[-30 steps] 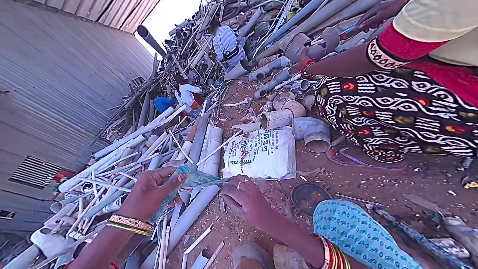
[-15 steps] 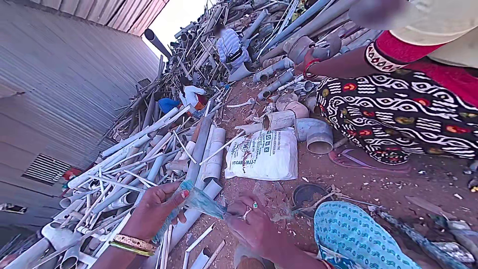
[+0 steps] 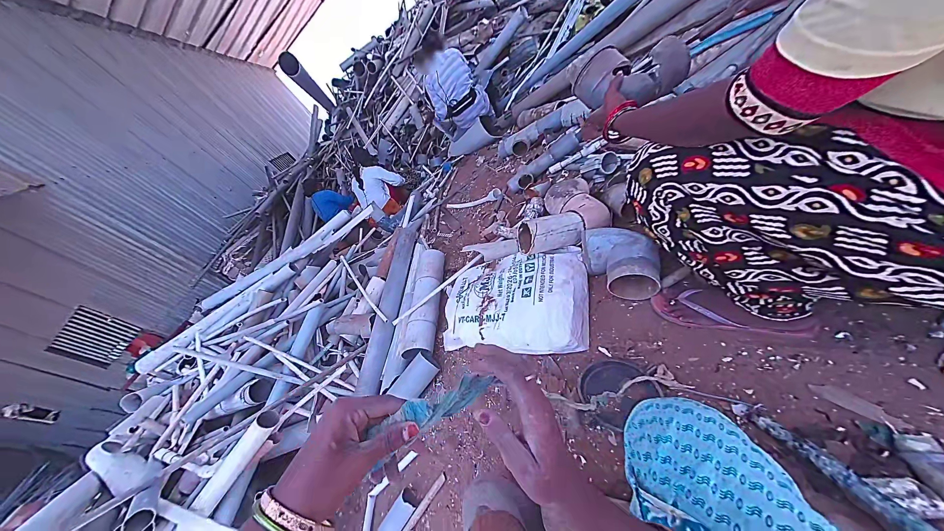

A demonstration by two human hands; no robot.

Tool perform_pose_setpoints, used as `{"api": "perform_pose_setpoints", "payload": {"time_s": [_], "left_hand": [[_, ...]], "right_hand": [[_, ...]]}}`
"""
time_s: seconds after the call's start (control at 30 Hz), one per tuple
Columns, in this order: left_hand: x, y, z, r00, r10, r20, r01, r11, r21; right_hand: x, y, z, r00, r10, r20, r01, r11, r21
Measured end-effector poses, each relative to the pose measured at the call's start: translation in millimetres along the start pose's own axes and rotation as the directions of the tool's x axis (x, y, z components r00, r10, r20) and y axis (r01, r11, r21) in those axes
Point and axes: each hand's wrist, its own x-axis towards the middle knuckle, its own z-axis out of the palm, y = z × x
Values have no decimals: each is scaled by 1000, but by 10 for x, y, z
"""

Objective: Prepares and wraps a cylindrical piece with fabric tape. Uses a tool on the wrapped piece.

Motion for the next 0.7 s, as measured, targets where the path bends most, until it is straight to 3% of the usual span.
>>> {"api": "perform_pose_setpoints", "payload": {"time_s": [0.1,0.2,0.3,0.4,0.5,0.57,0.63,0.7], "left_hand": [[-7,-5,51,995,68,-72,-60,993,103],[-13,-71,-9,962,224,-154,-169,937,307],[-61,-64,-9,963,260,-73,-225,922,314],[-102,45,110,973,230,21,-226,933,279],[-112,87,181,979,203,-7,-194,942,273],[-107,102,185,983,165,-81,-138,955,263],[-104,95,203,978,165,-132,-120,948,295],[-116,67,287,948,270,-168,-172,880,442]], "right_hand": [[148,-8,-201,971,-85,-223,64,993,-100],[312,-100,-428,962,-89,-257,67,993,-93],[289,-112,-392,994,102,34,-105,991,81],[185,-93,-246,905,162,394,-248,952,181],[62,-112,-110,847,113,519,-305,904,301],[-23,-121,-24,884,27,466,-203,922,331],[-63,-145,27,931,-91,352,11,975,223],[-83,-164,43,937,-165,307,126,981,145]]}}
